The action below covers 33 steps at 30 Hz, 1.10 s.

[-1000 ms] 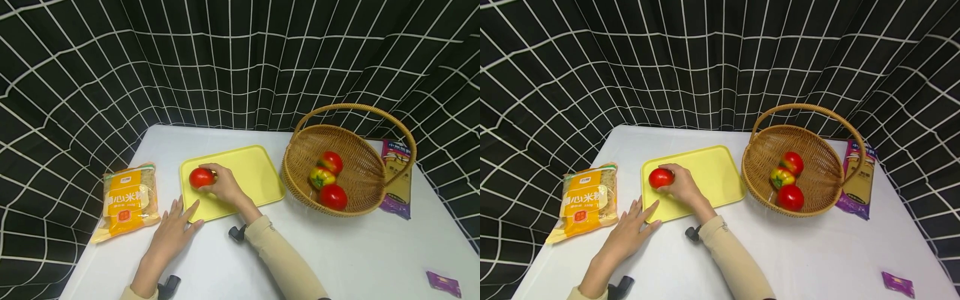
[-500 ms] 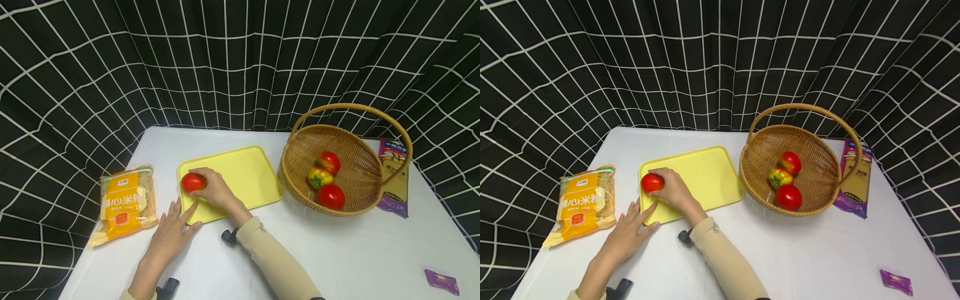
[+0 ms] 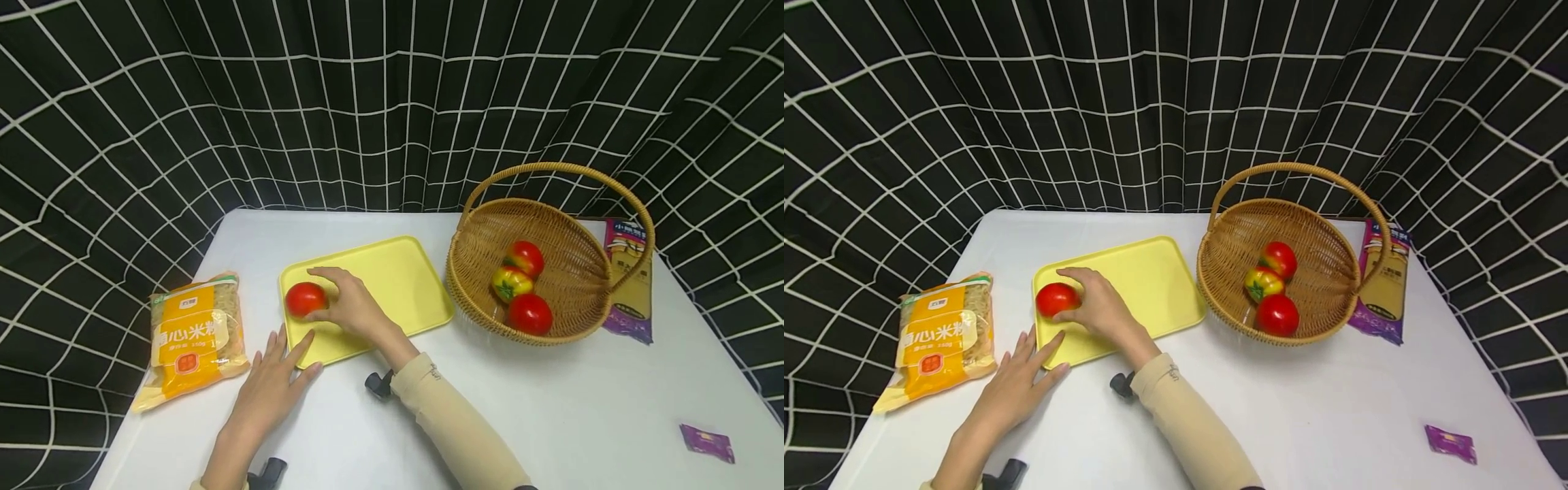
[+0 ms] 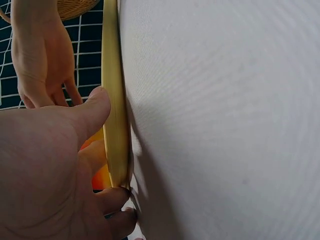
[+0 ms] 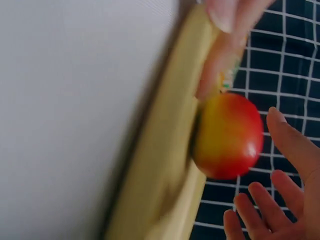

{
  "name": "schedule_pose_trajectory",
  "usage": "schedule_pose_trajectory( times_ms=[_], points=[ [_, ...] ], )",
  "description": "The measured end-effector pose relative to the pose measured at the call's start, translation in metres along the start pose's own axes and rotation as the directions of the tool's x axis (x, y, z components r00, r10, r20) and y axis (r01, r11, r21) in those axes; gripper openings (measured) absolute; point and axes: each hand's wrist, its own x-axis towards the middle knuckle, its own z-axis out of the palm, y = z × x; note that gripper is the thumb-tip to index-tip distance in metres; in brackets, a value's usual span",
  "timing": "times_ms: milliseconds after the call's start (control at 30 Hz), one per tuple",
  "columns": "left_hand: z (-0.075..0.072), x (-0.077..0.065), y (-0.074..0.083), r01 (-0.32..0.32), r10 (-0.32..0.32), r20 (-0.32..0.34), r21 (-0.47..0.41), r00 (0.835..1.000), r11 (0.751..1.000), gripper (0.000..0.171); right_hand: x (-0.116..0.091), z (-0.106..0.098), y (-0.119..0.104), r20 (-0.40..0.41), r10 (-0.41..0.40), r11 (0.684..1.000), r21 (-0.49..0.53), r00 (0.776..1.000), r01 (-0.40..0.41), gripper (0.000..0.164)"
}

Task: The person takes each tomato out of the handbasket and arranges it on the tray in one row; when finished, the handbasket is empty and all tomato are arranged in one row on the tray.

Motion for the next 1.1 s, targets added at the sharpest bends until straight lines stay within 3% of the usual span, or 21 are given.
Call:
schedule_pose_trajectory(
  times_ms=[267, 433, 633, 867, 1100],
  points=[
    [0.001, 0.0, 0.0, -0.005, 0.005, 0.004, -0.02, 1.0, 1.0, 0.067, -0.011, -0.039, -0.006, -0.067, 0.018, 1.0, 0.022, 0.998, -0.017, 0.08],
    [0.001, 0.0, 0.001, 0.004, -0.003, 0.014, -0.031, 1.0, 0.999, 0.068, -0.027, -0.076, -0.009, -0.147, -0.003, 1.0, -0.004, 0.989, 0.002, 0.079],
    [0.002, -0.001, -0.002, 0.004, -0.004, 0.009, -0.035, 1.0, 0.999, 0.069, -0.055, -0.123, -0.004, -0.219, 0.032, 0.999, -0.002, 0.975, -0.033, 0.079],
    [0.002, 0.0, -0.002, -0.002, 0.002, 0.01, -0.042, 1.0, 0.999, 0.07, -0.098, -0.178, 0.017, -0.292, 0.15, 0.983, -0.054, 0.944, -0.173, 0.078],
    [0.0, 0.001, 0.0, 0.005, -0.005, 0.017, -0.033, 1.0, 0.999, 0.07, -0.133, -0.215, 0.04, -0.273, 0.312, 0.918, -0.161, 0.91, -0.363, 0.085]
  ],
)
